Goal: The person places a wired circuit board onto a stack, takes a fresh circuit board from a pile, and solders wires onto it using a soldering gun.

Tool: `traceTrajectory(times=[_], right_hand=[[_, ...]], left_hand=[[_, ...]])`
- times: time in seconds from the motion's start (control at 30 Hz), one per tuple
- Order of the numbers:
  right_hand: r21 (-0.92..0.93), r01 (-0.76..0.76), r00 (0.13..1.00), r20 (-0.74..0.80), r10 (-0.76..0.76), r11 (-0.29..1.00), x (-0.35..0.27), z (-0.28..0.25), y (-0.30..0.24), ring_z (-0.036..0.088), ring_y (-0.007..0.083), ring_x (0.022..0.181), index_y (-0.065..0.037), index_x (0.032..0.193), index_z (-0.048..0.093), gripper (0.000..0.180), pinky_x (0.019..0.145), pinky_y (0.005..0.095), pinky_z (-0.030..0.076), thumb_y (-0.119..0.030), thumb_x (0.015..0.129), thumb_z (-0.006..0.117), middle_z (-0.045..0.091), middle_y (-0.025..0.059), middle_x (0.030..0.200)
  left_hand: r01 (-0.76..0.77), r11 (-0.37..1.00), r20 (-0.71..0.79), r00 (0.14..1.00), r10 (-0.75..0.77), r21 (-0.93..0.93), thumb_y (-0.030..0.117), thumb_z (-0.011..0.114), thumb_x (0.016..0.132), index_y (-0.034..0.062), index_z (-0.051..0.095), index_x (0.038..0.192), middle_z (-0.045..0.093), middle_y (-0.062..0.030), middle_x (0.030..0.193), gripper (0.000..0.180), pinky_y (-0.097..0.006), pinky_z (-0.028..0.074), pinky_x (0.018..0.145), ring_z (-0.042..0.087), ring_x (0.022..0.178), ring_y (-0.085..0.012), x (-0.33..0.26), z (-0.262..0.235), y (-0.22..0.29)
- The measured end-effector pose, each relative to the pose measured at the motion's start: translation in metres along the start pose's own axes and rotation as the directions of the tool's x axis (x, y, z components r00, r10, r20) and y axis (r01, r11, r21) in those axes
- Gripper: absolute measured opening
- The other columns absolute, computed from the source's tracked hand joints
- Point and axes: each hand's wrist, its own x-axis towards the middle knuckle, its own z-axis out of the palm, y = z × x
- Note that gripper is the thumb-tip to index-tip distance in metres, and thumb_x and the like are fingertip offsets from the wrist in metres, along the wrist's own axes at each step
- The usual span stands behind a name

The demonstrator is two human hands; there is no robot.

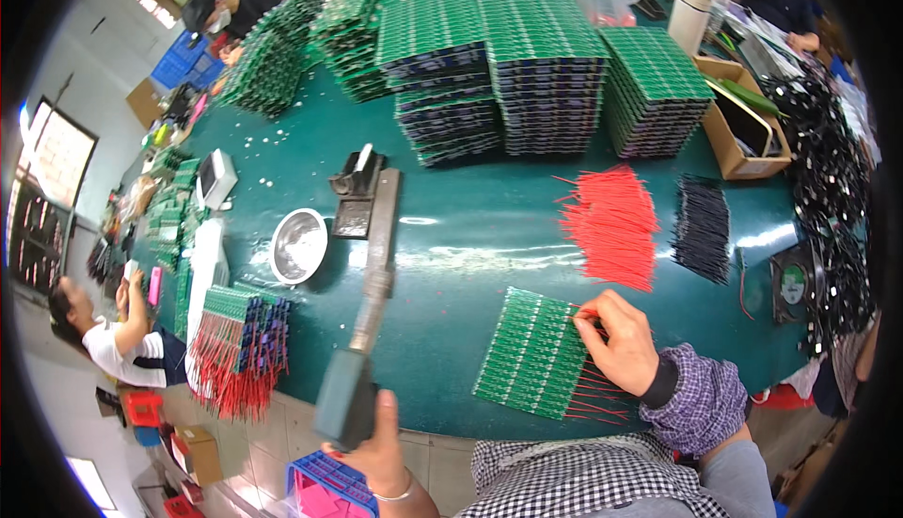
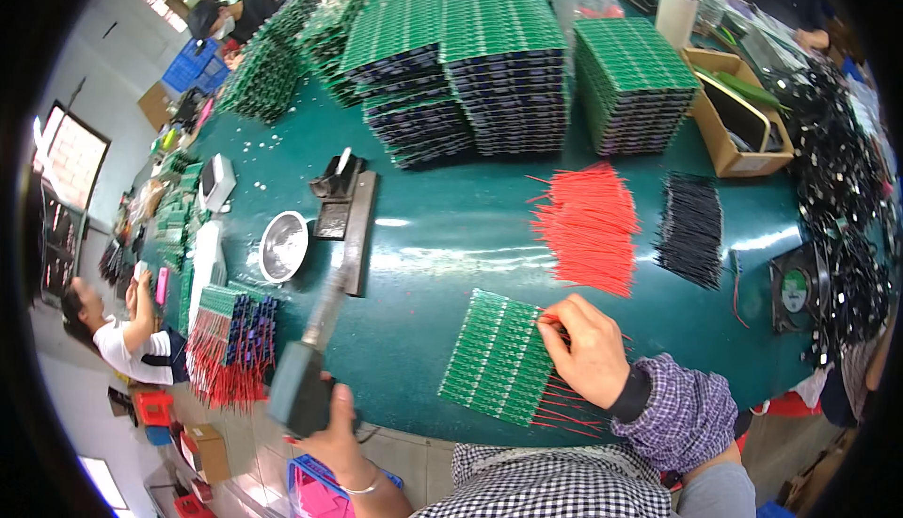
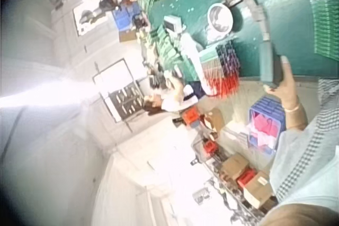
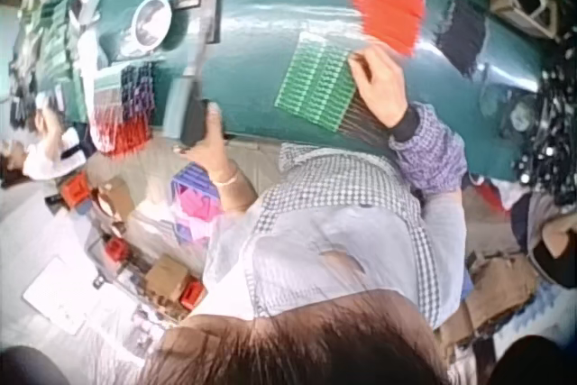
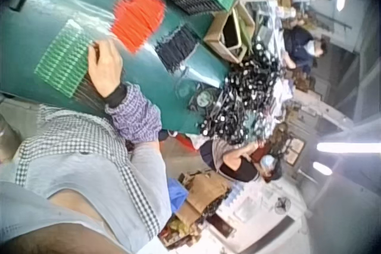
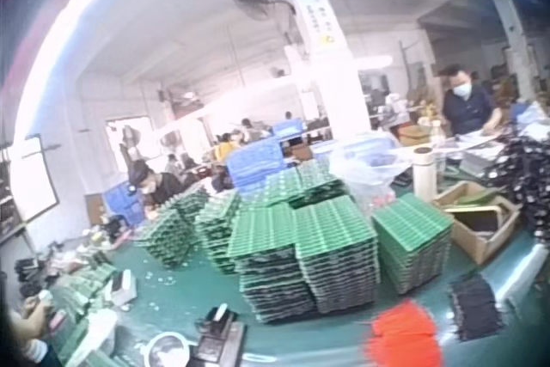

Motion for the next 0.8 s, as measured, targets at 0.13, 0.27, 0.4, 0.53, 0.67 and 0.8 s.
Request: traceTrajectory(times=[0.13,0.27,0.4,0.53,0.67,0.8], right_hand=[[0.023,-0.004,1.0,0.027,0.004,1.0,0.0,-0.001,-0.002,0.065,0.027,0.072,0.002,0.09,0.061,0.008,0.065,0.0361,0.052,-0.001,0.085,0.067,0.06,0.0124,0.083],[0.051,-0.007,0.999,0.033,0.005,0.999,-0.001,0.001,-0.003,0.065,0.0262,0.07,0.003,0.089,0.061,0.008,0.064,0.0358,0.052,0.0,0.085,0.066,0.06,0.012,0.082],[0.029,-0.032,0.999,0.037,0.031,0.999,-0.002,0.001,0.001,0.066,0.0258,0.07,0.002,0.089,0.06,0.008,0.063,0.0359,0.052,-0.001,0.084,0.067,0.06,0.0122,0.081],[0.009,-0.021,0.999,0.028,0.021,1.0,0.002,0.004,0.006,0.065,0.0264,0.07,-0.001,0.088,0.06,0.009,0.062,0.036,0.051,-0.005,0.085,0.067,0.059,0.0114,0.08],[0.005,-0.02,0.999,0.033,0.02,1.0,0.004,0.01,0.007,0.065,0.022,0.07,0.001,0.088,0.061,0.009,0.063,0.0336,0.052,-0.005,0.087,0.068,0.059,0.0105,0.08],[0.006,-0.038,0.999,0.024,0.038,0.999,0.003,0.011,0.013,0.067,0.0252,0.07,0.0,0.088,0.058,0.01,0.062,0.0383,0.052,-0.006,0.086,0.067,0.06,0.0108,0.08]], left_hand=[[-0.318,0.946,-0.291,0.901,0.321,0.058,-0.001,0.072,0.084,-0.0042,0.064,0.11,0.067,-0.0074,0.09,0.028,-0.02,0.035,0.048,0.05,0.056,-0.0074,0.056,-0.016,0.006],[-0.136,0.924,-0.055,0.985,0.167,0.358,-0.003,0.07,0.083,-0.0052,0.067,0.097,0.062,-0.0046,0.071,0.015,-0.021,0.034,0.045,0.049,0.051,-0.0072,0.13,-0.004,-0.056],[0.033,0.998,-0.208,0.977,-0.043,-0.049,-0.005,0.073,0.079,-0.0061,0.067,0.103,0.069,-0.0126,0.091,0.024,-0.024,0.038,0.044,0.054,0.058,-0.0083,0.111,0.01,-0.042],[0.156,0.879,0.037,0.987,-0.157,-0.451,-0.006,0.067,0.081,-0.0064,0.059,0.118,0.066,-0.0126,0.105,0.037,-0.021,0.037,0.044,0.049,0.056,-0.0077,0.073,0.018,0.001],[0.334,0.81,0.313,0.929,-0.197,-0.482,-0.006,0.069,0.074,-0.0055,0.055,0.125,0.066,-0.015,0.102,0.052,-0.021,0.039,0.043,0.052,0.057,-0.0108,0.015,0.018,0.018],[0.409,0.882,0.469,0.842,-0.265,-0.235,-0.005,0.078,0.067,-0.0045,0.063,0.115,0.068,-0.0134,0.095,0.05,-0.028,0.053,0.067,0.064,0.075,-0.0179,-0.03,0.02,0.022]])
